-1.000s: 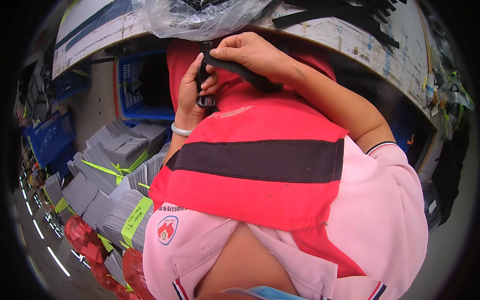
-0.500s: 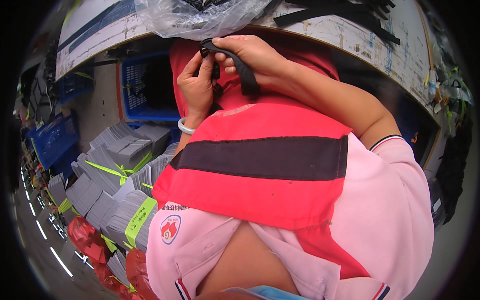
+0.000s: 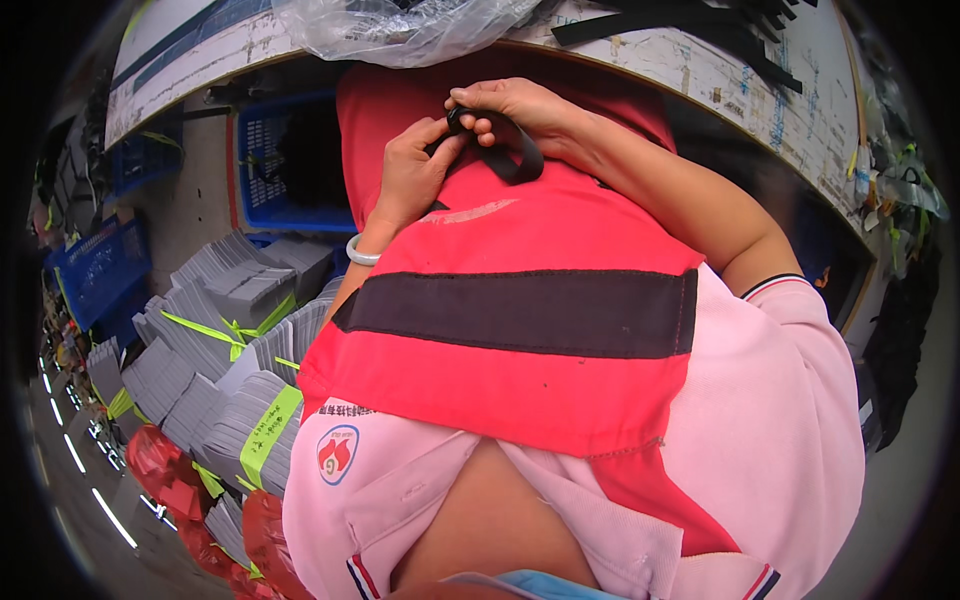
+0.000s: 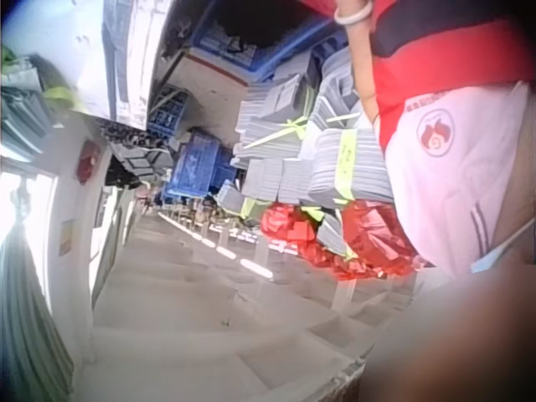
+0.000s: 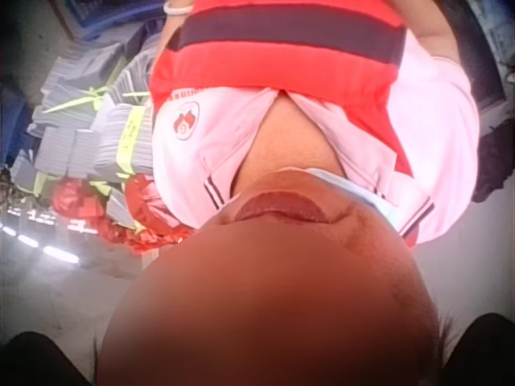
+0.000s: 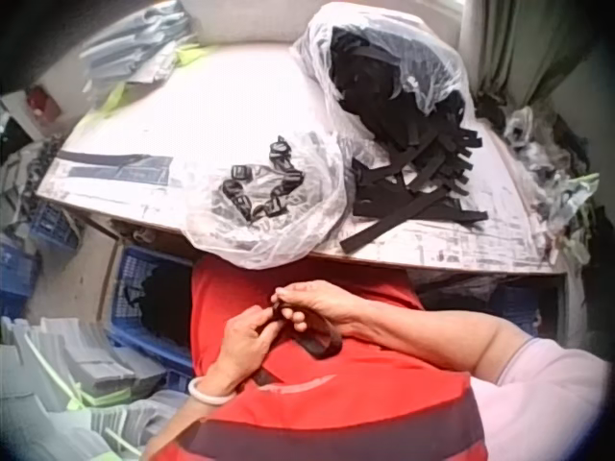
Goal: Assembling plastic buckles onto black nylon straps at a workbench.
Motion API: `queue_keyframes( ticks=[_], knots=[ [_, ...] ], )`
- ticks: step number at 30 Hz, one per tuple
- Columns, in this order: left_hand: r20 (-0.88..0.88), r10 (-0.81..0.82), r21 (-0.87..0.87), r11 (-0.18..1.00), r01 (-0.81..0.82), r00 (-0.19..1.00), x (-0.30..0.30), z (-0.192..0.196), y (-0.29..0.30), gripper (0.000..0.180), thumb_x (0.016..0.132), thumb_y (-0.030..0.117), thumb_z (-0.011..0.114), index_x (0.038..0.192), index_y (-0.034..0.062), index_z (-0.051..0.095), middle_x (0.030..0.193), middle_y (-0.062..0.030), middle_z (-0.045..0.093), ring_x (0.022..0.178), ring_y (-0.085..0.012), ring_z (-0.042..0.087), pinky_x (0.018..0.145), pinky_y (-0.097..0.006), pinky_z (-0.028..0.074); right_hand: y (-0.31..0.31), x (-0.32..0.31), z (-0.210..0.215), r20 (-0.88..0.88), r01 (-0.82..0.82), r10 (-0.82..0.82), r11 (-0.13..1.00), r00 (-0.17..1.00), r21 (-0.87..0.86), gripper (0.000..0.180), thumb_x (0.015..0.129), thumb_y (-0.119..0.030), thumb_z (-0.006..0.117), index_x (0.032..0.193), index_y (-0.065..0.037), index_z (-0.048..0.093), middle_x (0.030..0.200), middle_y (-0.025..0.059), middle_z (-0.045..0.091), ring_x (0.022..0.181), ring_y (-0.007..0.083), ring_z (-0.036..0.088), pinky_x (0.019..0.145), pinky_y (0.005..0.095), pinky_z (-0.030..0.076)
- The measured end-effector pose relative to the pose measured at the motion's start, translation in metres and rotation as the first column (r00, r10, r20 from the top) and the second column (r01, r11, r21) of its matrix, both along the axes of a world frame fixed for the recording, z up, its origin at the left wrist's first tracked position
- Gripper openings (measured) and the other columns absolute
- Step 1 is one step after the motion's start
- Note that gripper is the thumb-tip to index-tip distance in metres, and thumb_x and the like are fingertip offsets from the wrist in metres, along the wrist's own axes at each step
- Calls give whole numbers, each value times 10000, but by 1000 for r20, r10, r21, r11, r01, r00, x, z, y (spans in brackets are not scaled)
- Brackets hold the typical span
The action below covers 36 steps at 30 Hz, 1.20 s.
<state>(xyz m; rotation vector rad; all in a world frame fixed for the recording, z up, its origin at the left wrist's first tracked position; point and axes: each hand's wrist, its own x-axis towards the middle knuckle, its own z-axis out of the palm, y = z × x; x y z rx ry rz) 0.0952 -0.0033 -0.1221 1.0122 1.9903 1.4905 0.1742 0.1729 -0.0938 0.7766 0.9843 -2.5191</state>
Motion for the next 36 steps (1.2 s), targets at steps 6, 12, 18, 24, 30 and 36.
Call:
queue_keyframes(
  ticks=[6, 12, 18, 24, 30, 36],
  knots=[
    [-351, -165, -280, 958, 65, 922, 4, 23, -5, 157, 829, 207, 681, 894, 65, 701, 784, -116, 602, 764, -320, 604, 675, -419, 487, 0, 3, 2, -42, -53, 57, 995, 997, 87, 237, 956, -249, 593, 1002, -16, 599, 691, -8, 536, 533, 38, 441, 489, 192, 403],
    [-156, -224, -414, 899, 142, 962, -3, 21, -18, 213, 784, 202, 729, 931, 51, 698, 830, -111, 637, 731, -286, 618, 674, -412, 487, 2, 1, 11, -122, -52, 67, 991, 990, 122, 243, 963, -250, 580, 1013, -13, 596, 678, 0, 528, 525, 43, 433, 478, 200, 390],
    [887, 31, 5, 997, -77, 461, -35, 12, -32, 261, 907, 136, 647, 1129, 2, 630, 819, -41, 627, 673, -96, 578, 411, -173, 341, 5, -1, 15, -191, -56, 78, 992, 978, 116, 253, 960, -259, 585, 1026, -15, 606, 701, 12, 567, 532, 54, 497, 491, 209, 442],
    [989, -147, 145, 978, -152, 1, -22, 27, -22, 247, 974, 229, 552, 1080, 11, 597, 872, -64, 599, 648, -125, 549, 413, -167, 371, -10, -11, 47, -302, -51, 139, 959, 943, 280, 207, 967, -213, 575, 1025, -18, 609, 742, 43, 621, 519, 63, 521, 474, 191, 438],
    [962, -261, 235, 944, -233, -87, -22, 45, -15, 209, 968, 223, 551, 1011, 20, 575, 844, -68, 588, 649, -121, 543, 407, -170, 369, -21, -6, 54, -423, 77, 269, 762, 865, 643, 266, 961, -109, 557, 1220, -50, 547, 770, 23, 615, 680, 71, 557, 639, 212, 464],
    [974, -206, 216, 969, -121, 92, -16, 62, -15, 211, 962, 215, 558, 1005, 10, 579, 840, -68, 593, 635, -107, 543, 419, -176, 377, -20, 12, 82, -360, 74, 439, 547, 823, 834, 546, 889, -12, 615, 1390, -116, 427, 737, 13, 578, 712, 84, 542, 720, 231, 452]
  ],
)
